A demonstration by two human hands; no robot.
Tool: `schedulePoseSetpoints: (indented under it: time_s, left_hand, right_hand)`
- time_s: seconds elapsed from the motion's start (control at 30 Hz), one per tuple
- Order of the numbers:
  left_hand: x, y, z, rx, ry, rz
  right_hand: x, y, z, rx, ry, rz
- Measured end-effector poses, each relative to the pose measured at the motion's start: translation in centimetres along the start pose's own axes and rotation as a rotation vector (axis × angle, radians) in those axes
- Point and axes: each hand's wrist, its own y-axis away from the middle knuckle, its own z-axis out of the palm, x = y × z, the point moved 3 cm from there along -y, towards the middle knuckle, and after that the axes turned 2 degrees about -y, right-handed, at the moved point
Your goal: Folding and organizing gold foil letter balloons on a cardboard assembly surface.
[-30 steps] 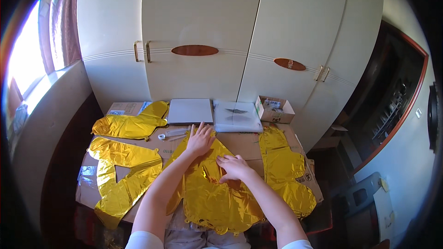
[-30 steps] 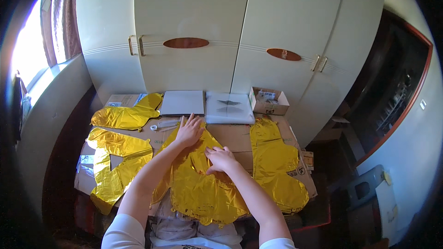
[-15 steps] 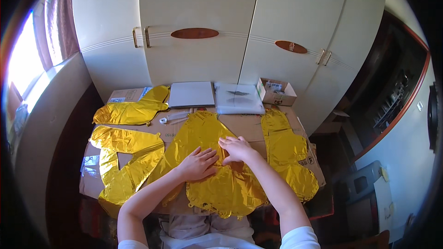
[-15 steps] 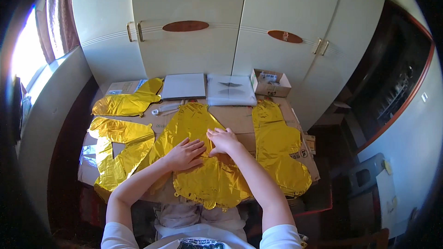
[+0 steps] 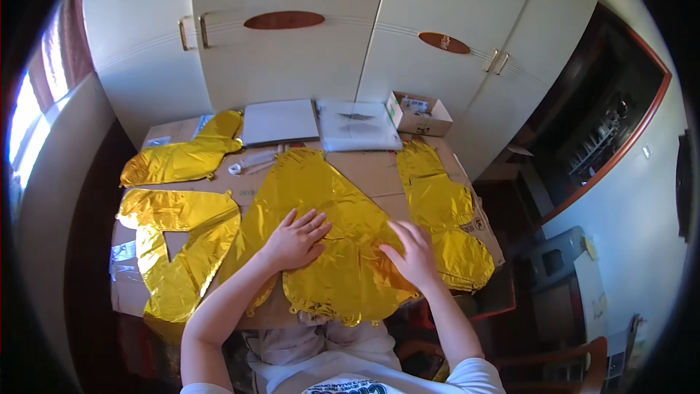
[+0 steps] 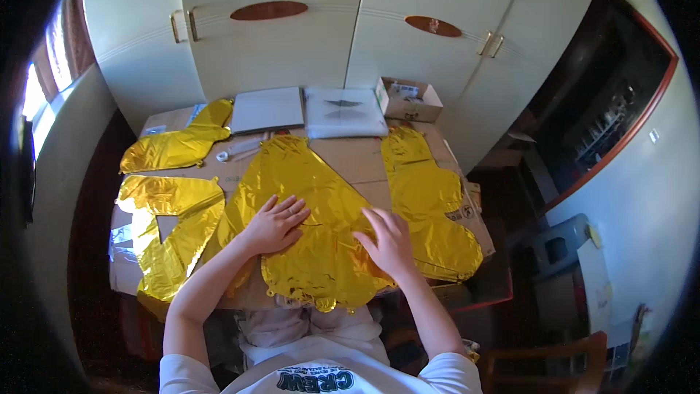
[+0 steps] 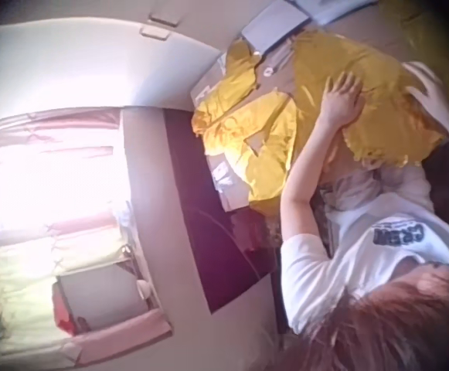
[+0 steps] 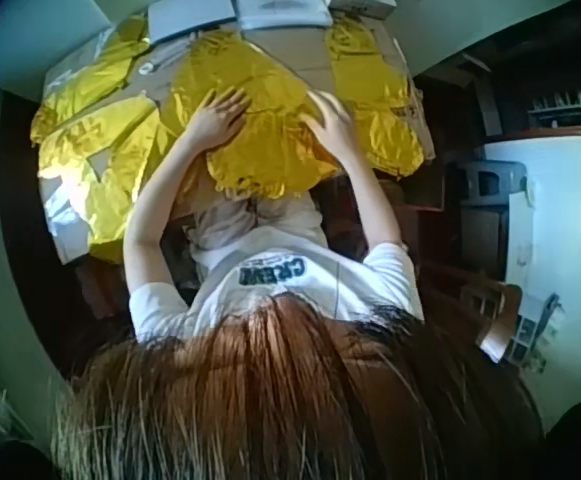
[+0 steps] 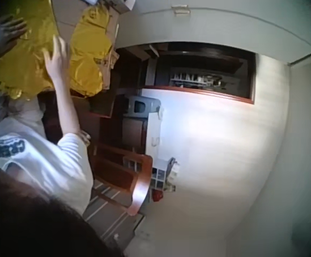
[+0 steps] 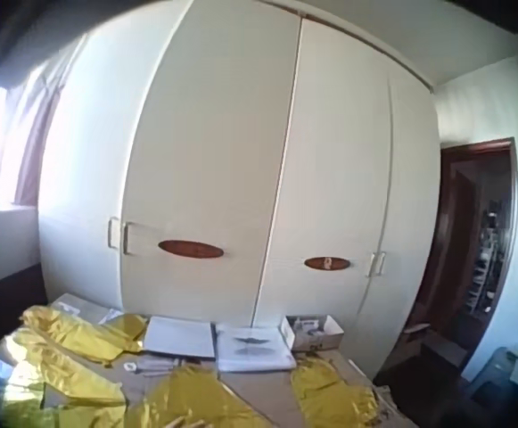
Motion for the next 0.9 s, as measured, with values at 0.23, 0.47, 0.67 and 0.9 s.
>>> schedulePoseSetpoints:
  time_s: [0.23, 0.47, 0.67, 0.9]
  left_hand:
    - [0.2, -0.2, 0.2, 0.021, -0.02, 0.003]
    - [0.1, -0.2, -0.1, 0.003, -0.038, -0.01]
    - [0.1, -0.2, -0.2, -0.009, -0.035, -0.012]
    - [0.0, -0.1, 0.0, -0.011, -0.037, -0.017]
  right_hand:
    - [1.9, 16.3, -1.2, 0.119, -0.467, 0.847]
    - [0.0, 16.6, 0.5, -0.04, -1.133, 1.244]
    - [-0.1, 16.3, 0.5, -0.172, -0.902, 1.197]
    - [-1.0, 13.2, -1.2, 0.103, -0.044, 0.703]
